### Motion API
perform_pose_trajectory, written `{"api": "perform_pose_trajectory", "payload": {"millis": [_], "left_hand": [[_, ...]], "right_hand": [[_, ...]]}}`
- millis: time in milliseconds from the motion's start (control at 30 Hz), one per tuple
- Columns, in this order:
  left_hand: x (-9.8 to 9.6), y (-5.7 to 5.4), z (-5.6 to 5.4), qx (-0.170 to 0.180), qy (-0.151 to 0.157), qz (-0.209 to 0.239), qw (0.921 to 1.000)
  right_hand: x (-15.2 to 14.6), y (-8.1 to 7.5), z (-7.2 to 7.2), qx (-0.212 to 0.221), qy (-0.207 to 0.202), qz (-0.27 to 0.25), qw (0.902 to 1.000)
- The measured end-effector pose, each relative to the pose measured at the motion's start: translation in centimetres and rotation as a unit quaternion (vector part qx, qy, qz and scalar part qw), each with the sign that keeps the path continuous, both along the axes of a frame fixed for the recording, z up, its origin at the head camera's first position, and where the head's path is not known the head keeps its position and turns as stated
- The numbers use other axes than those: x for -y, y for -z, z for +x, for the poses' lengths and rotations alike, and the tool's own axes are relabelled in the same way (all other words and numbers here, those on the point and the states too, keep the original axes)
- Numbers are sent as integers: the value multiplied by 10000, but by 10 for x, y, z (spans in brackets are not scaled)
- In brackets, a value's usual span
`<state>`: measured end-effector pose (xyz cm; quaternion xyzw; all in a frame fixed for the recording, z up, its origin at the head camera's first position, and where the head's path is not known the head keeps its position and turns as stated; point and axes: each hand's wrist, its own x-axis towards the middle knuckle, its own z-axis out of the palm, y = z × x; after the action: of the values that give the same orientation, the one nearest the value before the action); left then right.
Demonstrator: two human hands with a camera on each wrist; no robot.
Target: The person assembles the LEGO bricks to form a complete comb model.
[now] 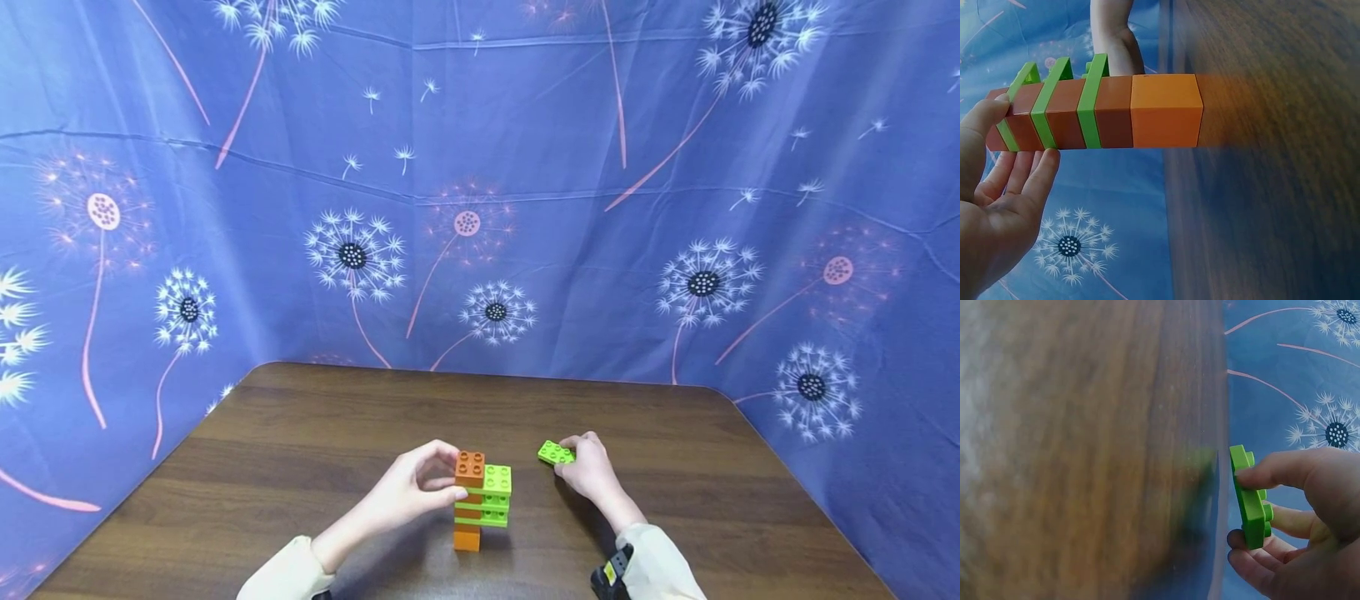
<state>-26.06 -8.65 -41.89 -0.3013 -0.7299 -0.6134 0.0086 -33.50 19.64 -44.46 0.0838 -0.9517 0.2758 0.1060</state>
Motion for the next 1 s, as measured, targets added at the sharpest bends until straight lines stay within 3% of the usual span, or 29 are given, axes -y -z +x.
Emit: {"api": "perform_pose_trajectory", "payload": {"millis": [433,667,1000], "left_hand": [[1,0,0,-67,-1,-51,10000],[1,1,0,-154,59,-5,9999],[0,1,-1,-30,-40,-61,10000]], "right_hand": [[5,-6,6,-155,-545,-266,9980],[6,-10,7,-460,-524,-350,9970],[14,-19,15,-929,-820,-618,9904]]}}
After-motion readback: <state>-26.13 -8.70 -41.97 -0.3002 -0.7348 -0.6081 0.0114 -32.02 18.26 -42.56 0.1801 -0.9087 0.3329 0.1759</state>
